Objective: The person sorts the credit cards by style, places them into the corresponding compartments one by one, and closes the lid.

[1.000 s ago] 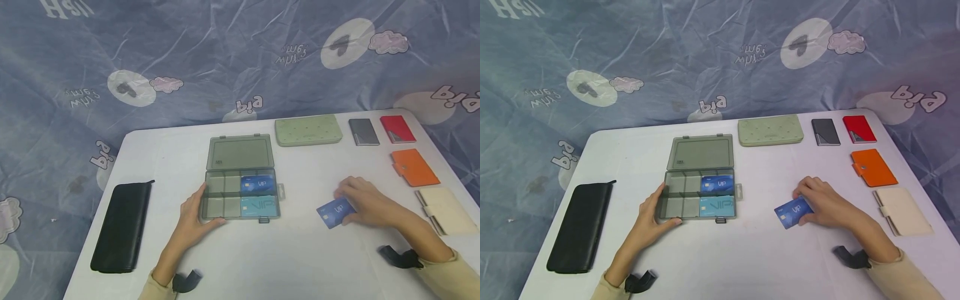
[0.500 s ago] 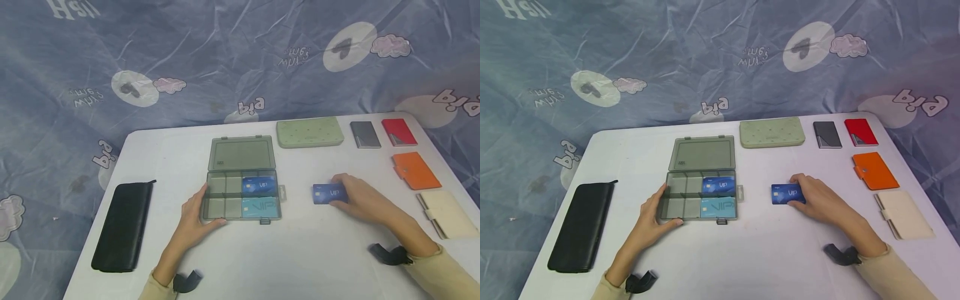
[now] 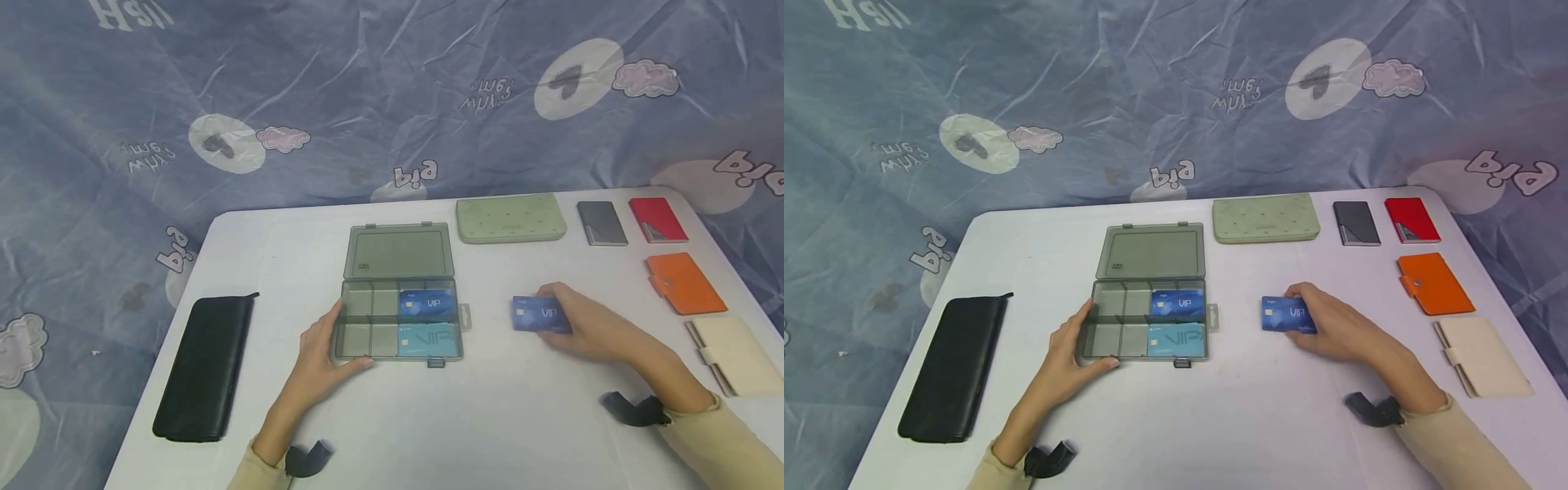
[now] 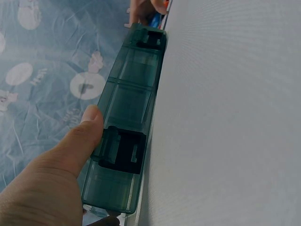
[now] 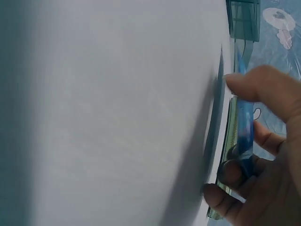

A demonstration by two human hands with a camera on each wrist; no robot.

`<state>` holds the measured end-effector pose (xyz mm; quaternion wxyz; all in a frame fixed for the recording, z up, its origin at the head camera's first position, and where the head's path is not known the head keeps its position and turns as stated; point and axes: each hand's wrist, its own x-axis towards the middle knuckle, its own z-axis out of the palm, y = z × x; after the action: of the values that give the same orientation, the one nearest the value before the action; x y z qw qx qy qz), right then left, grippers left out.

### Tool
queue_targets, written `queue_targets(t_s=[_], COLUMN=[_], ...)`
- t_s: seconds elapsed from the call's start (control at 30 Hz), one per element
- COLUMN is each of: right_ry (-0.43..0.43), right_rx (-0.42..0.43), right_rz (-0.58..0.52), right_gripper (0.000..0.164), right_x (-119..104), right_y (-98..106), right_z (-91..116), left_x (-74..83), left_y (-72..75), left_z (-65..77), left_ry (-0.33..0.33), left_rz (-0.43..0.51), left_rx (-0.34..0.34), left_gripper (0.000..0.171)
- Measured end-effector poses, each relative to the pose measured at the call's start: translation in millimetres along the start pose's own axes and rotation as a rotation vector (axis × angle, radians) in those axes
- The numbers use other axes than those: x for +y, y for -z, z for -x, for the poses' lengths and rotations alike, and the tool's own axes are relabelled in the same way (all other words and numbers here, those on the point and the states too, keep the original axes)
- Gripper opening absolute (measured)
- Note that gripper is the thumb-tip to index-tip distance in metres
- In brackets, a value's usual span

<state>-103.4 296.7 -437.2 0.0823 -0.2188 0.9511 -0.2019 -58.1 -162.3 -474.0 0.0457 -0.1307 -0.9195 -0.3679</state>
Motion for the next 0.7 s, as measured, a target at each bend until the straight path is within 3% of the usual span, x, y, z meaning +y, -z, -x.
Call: queue_targets(t_s=[0.17,0.37,0.7], right_ry=[0.092,0.245,0.393], right_rx=[0.097,0.175,0.146], right_rz=[0.004,-0.021,-0.057], right_gripper=[0.062,0.058,0.053], right_x=[-13,-54,-113], right_y=[8,16,-4], right_z=[-12,-44,-107], left_x=[0.4,1.0,0.0], left_y=[0.6,0.9,0.1], left_z=[-0.6,0.6,0.3], left_ry=[-0.007,0.012,-0.001], left_rz=[0.0,0.011,0.002], left_rx=[-0.001,-0.002,0.002], left_gripper=[0.106,0.106,0.106])
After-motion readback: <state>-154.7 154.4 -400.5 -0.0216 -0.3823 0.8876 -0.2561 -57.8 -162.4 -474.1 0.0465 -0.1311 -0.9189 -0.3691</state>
